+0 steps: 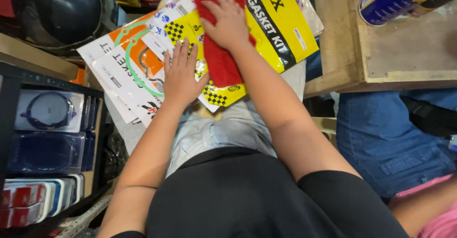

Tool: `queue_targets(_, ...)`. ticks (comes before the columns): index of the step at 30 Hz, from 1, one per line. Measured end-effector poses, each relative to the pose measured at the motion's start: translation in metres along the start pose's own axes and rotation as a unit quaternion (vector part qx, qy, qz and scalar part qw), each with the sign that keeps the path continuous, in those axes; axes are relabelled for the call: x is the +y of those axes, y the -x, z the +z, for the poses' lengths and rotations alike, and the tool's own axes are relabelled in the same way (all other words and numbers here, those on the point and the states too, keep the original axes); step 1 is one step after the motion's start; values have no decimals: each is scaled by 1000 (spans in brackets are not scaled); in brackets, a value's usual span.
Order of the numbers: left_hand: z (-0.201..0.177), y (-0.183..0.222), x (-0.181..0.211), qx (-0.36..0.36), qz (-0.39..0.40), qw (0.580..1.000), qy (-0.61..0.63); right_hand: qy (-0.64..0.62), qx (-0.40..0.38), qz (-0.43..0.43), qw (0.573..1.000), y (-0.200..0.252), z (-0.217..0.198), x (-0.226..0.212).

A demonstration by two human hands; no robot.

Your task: The recorder is cleaning and wiping down various motorcycle gasket kits using a red cloth.

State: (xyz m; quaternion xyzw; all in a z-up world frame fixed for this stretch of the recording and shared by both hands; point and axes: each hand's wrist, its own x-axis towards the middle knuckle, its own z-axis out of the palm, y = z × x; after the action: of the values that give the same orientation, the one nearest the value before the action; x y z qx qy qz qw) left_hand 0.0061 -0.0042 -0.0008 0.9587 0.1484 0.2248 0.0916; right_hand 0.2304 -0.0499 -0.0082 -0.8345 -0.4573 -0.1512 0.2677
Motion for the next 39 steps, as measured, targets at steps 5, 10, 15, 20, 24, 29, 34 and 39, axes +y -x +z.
queue_targets(5,2,0,-3,-2,1,1000,24,74,15,92,993,-12,-2,48)
queue_targets(10,-1,0,0,-9,-9,1000,28,92,30,142,985,-15,-16,71)
queue_targets(15,-2,0,0,-15,-8,999,29,86,54,162,982,-12,-18,82)
queue_targets(20,-2,-1,-1,-20,-13,999,34,88,30,170,981,-7,-25,74)
queue_targets(24,-1,-1,0,-32,-14,999,32,97,22,151,984,30,-41,60)
queue_targets(29,0,0,1,-18,1,1000,14,72,60,239,966,70,-43,71)
queue_targets(34,2,2,1,-9,3,1000,9,22,64,303,951,79,-49,77)
queue_targets(39,1,1,1,-15,2,1000,1,-52,45,401,914,74,-56,82)
